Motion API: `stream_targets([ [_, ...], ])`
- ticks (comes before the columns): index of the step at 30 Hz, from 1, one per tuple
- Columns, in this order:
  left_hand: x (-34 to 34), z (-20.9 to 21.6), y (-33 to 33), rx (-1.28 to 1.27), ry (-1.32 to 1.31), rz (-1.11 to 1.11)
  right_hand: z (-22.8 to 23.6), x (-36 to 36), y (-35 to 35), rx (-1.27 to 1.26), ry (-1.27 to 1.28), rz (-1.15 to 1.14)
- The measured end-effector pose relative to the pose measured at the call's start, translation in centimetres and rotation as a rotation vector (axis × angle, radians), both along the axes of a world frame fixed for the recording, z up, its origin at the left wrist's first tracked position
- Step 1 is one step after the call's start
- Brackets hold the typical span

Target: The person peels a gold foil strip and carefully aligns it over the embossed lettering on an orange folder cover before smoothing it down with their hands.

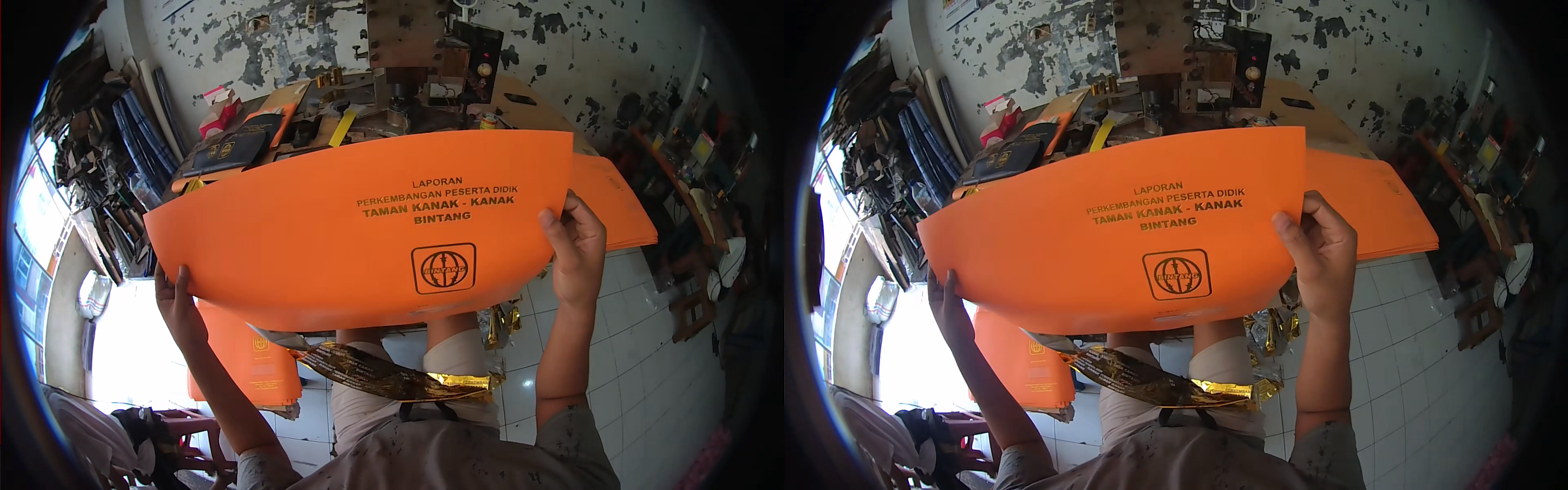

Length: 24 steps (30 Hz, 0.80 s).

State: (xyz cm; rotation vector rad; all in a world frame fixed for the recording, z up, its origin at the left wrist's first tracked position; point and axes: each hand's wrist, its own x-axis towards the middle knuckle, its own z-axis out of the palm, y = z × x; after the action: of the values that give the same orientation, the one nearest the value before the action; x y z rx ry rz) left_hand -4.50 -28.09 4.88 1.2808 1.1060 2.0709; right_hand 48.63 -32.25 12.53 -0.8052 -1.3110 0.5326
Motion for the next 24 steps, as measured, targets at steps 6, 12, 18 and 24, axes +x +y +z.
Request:
stream_targets([
  [6, 0.1, 0.1, 0.5, 0.001, -0.021, -0.036, 1.2, 0.2, -1.8, 0.049, -0.031, -0.063],
  [12, 0.2, -0.2, 0.5, -0.025, -0.038, -0.054, 1.5, -0.1, -2.6, 0.045, 0.006, -0.077],
  [18, 0.8, -0.5, 0.4, -0.021, -0.046, -0.042, 1.3, -0.2, -3.0, 0.033, 0.024, -0.083],
  [24, 0.7, -1.1, 0.7, -0.045, -0.068, -0.033, 0.8, 0.1, -2.7, -0.003, 0.011, -0.105],
])
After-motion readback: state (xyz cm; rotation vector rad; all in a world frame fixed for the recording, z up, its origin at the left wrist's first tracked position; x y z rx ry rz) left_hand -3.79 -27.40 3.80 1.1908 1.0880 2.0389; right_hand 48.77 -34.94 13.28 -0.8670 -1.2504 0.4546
